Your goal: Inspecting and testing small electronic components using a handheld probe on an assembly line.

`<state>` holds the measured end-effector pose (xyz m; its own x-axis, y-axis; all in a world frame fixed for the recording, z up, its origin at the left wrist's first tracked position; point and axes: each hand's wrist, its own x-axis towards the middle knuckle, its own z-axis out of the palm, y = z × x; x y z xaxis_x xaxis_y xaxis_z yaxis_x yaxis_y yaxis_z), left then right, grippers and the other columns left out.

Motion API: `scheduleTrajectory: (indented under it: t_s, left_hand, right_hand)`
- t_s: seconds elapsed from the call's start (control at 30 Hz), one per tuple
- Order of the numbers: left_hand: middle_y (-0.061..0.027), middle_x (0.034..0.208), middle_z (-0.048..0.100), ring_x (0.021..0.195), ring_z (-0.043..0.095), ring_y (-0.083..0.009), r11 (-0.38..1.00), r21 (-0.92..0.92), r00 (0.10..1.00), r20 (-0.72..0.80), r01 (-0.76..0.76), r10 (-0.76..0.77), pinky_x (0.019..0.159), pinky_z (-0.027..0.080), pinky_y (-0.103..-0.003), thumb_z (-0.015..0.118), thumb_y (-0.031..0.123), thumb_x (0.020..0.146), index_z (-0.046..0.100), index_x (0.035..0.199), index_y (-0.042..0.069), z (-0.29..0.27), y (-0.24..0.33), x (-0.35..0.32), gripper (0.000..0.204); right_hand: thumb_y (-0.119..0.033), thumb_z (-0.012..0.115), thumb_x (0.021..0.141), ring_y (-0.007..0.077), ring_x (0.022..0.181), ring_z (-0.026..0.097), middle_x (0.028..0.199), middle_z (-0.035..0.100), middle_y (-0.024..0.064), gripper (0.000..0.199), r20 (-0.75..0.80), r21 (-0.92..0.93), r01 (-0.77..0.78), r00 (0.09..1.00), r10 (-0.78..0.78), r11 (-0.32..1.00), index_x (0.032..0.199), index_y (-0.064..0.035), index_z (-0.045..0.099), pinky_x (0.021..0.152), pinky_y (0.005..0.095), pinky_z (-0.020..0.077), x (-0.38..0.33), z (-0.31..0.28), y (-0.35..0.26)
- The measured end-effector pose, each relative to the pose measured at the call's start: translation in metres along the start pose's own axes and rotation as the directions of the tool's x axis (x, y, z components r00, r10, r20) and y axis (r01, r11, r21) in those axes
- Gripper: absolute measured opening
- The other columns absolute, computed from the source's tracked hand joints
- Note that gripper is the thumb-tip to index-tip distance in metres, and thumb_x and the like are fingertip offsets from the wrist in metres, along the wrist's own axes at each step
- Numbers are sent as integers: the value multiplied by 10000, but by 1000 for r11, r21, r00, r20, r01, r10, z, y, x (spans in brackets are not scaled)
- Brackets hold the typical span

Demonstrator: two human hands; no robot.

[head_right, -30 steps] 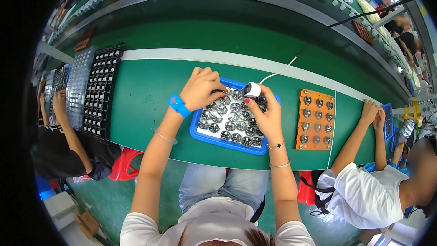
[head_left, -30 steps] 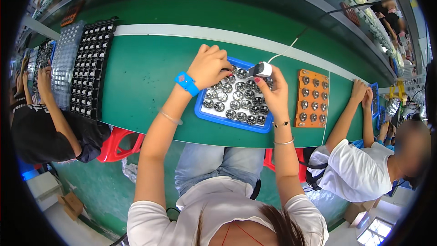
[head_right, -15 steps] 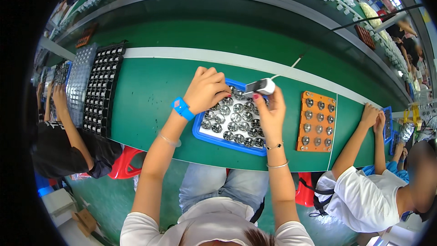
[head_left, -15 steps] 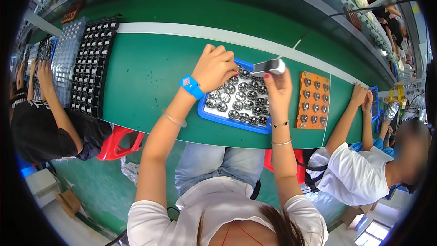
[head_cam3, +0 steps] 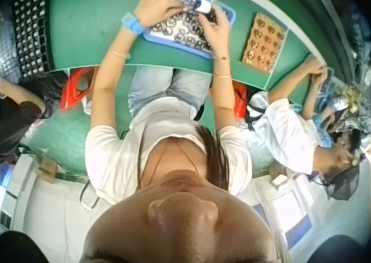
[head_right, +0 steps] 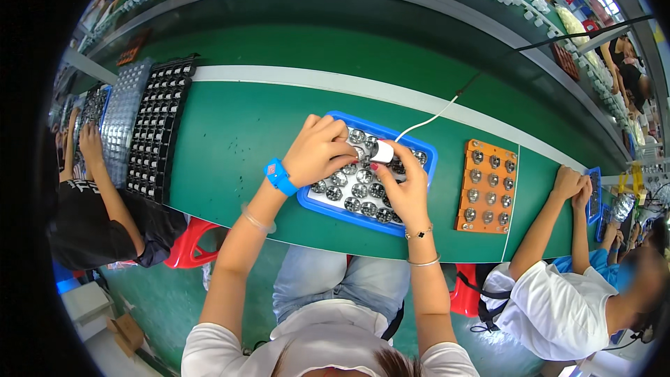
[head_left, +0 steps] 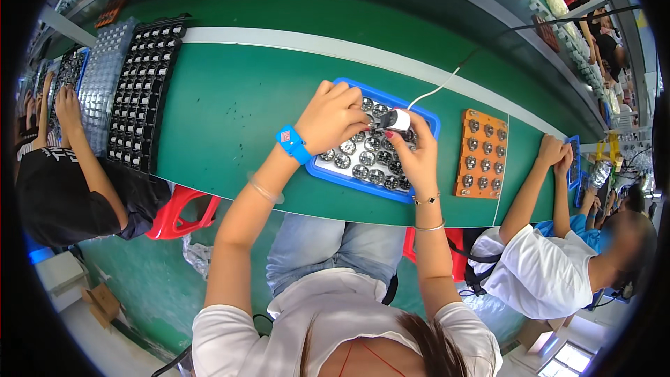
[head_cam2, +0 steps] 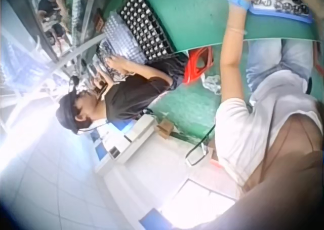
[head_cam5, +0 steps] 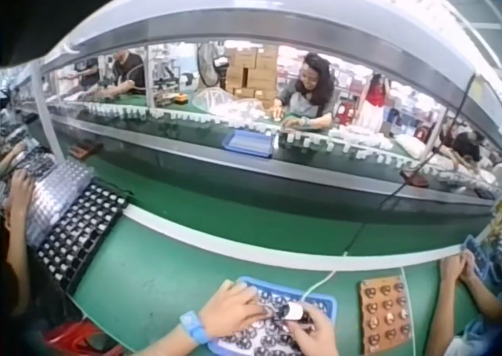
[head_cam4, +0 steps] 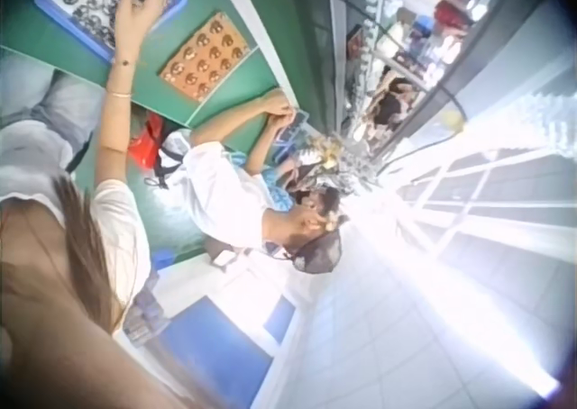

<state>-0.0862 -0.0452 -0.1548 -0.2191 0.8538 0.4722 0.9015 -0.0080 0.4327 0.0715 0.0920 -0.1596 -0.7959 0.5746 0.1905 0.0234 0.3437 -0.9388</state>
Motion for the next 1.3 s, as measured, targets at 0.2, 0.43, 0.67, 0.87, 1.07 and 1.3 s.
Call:
scheduleTrajectory:
  t_s: [0.2,0.43,0.67,0.87,1.07,1.3]
  left_hand:
    - [6,783,468,830,480,-180,998,-55,997,-73,25,-29,758,339,-341,731,187,692,679,745,153,-3,11,1,81]
    - [5,796,487,845,484,-176,991,136,1000,7,-6,5,772,346,-344,721,197,709,693,764,156,3,-1,1,74]
    - [7,795,461,832,472,-173,998,-23,998,-9,60,-60,765,330,-342,747,253,689,700,757,159,-3,2,-3,126]
    - [9,790,414,802,461,-168,1000,-3,994,107,24,-24,739,305,-330,761,239,677,696,754,162,-6,7,-15,127]
    - [10,785,413,795,454,-171,997,-73,1000,-4,21,-22,739,304,-328,752,211,688,695,764,166,-13,23,-10,106]
    - [14,778,424,802,462,-169,999,-10,999,-14,38,-38,748,319,-332,747,210,683,683,733,170,-9,19,-12,91]
  right_hand:
    - [-58,713,767,190,969,617,1041,656,100,365,-4,-12,19,1000,-19,1000,1115,-17,610,867,298,467,-3,4,2]
    - [-58,638,875,156,1048,554,1111,602,87,344,-130,259,17,991,18,966,1186,13,509,918,292,432,-6,-5,4]
    - [-31,646,857,161,1052,558,1140,603,105,346,-55,193,14,998,-3,981,1176,19,521,923,292,432,-18,-15,-6]
    - [-39,716,745,208,966,606,1036,652,105,377,-27,-29,15,1000,-16,999,1110,-38,622,864,303,455,-28,-4,-6]
    - [-41,716,728,273,958,597,1029,646,122,370,8,-145,72,997,-72,987,1089,-54,639,860,339,454,-27,4,-11]
    - [-63,691,808,177,968,574,1045,618,77,347,-104,107,-2,994,13,994,1130,-10,574,855,288,447,-32,2,-2]
